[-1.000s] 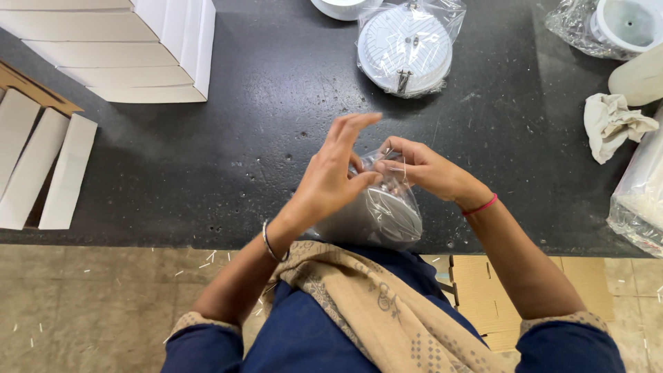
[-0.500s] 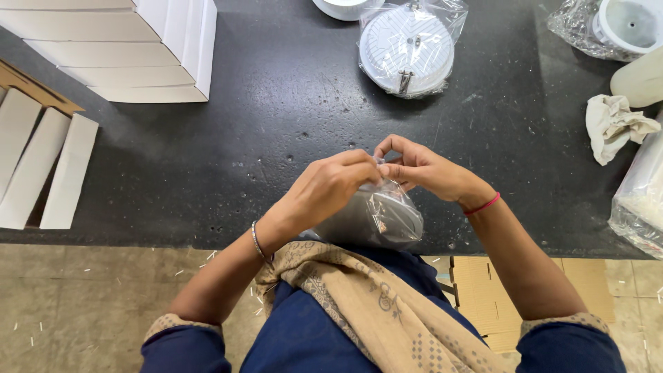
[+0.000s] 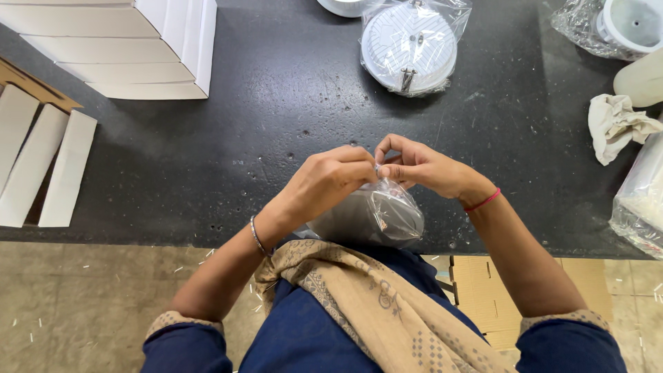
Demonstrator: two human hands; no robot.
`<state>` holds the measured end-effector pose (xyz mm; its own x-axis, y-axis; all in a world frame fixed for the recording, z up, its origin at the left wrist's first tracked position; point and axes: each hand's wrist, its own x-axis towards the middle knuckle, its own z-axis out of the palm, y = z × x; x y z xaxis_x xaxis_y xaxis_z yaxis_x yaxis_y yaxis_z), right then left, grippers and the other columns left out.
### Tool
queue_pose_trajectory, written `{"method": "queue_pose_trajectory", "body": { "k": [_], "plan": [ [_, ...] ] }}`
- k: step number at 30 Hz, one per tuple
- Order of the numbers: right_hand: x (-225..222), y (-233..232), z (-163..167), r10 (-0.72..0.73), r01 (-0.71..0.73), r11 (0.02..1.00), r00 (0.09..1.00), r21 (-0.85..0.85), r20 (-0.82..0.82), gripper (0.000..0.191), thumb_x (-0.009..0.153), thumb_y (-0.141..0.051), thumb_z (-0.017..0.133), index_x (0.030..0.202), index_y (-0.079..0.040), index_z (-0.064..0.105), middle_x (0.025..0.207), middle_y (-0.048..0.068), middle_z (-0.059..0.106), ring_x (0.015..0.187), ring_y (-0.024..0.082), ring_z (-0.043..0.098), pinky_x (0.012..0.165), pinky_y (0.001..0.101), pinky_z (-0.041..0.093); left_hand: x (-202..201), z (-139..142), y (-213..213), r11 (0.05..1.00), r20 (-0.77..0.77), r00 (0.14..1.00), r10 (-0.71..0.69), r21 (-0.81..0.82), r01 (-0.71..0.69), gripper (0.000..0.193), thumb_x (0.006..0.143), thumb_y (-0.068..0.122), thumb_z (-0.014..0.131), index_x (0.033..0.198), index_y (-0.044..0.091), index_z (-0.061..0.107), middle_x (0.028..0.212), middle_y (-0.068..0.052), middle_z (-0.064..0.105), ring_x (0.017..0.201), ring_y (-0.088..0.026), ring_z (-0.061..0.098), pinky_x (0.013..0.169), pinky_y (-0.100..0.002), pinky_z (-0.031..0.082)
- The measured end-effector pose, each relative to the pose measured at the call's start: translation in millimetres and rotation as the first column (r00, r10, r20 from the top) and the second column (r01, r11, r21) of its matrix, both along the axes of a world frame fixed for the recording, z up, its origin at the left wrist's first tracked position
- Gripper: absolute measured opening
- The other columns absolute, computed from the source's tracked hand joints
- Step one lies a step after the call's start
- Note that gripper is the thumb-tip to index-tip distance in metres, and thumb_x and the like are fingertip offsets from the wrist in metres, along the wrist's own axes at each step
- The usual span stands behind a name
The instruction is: The person places a white circular LED fixture into a white cardboard box, closes the box, and stacks it with other boxes. Then the person wipes the surface of several LED fixtures with a cloth and wraps each fixture individually in a clear plastic bag, sealing the bags by hand.
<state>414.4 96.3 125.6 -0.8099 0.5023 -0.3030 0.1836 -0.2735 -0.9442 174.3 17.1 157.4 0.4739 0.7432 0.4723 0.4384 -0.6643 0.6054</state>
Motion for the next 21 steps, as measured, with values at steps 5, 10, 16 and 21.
{"method": "queue_pose_trajectory", "body": {
  "k": [5, 10, 16, 21],
  "plan": [
    [0, 3, 1, 0.004, -0.004, 1.000, 1.000, -0.030, 0.006, 0.029, 0.098, -0.029, 0.067, 0.116, -0.009, 0.056, 0.094, -0.002, 0.064, 0.083, 0.003, 0.057, 0.069, 0.0196, 0.048, -4, 13, -4, 0.997, -0.175, 0.983, -0.062, 0.037, 0.070, 0.019, 0.087, 0.006, 0.062, 0.105, 0.006, 0.070, 0.103, -0.005, 0.066, 0.095, -0.025, 0.066, 0.082, -0.036, 0.056],
    [-1, 3, 1, 0.013, -0.014, 0.999, 1.000, -0.033, -0.025, 0.030, 0.097, -0.028, 0.068, 0.115, -0.008, 0.055, 0.098, -0.001, 0.067, 0.090, 0.005, 0.062, 0.076, 0.0220, 0.054, 14, 15, -20, 0.991, -0.171, 0.980, 0.103, -0.068, -0.116, 0.017, 0.090, 0.021, 0.070, 0.094, 0.005, 0.068, 0.093, -0.009, 0.065, 0.088, -0.026, 0.066, 0.077, -0.039, 0.055],
    [-1, 1, 2, -0.021, 0.022, 1.000, 0.996, -0.008, 0.083, 0.032, 0.095, -0.032, 0.069, 0.115, -0.009, 0.057, 0.100, -0.001, 0.068, 0.090, 0.005, 0.061, 0.074, 0.0227, 0.052, 22, -2, -1, 0.879, 0.007, 0.970, 0.243, -0.424, -0.218, 0.027, 0.086, 0.023, 0.081, 0.086, 0.004, 0.063, 0.083, -0.008, 0.068, 0.079, -0.019, 0.067, 0.071, -0.033, 0.055],
    [-3, 0, 8, 0.010, -0.013, 0.999, 0.997, 0.042, 0.072, 0.039, 0.093, -0.038, 0.071, 0.116, -0.009, 0.058, 0.101, 0.001, 0.069, 0.091, 0.006, 0.062, 0.076, 0.0234, 0.052, -5, -13, 27, 0.628, 0.316, 0.945, 0.082, -0.753, 0.197, 0.013, 0.086, 0.008, 0.078, 0.092, 0.003, 0.067, 0.086, -0.002, 0.073, 0.081, -0.007, 0.067, 0.075, -0.025, 0.056]
  ]
}}
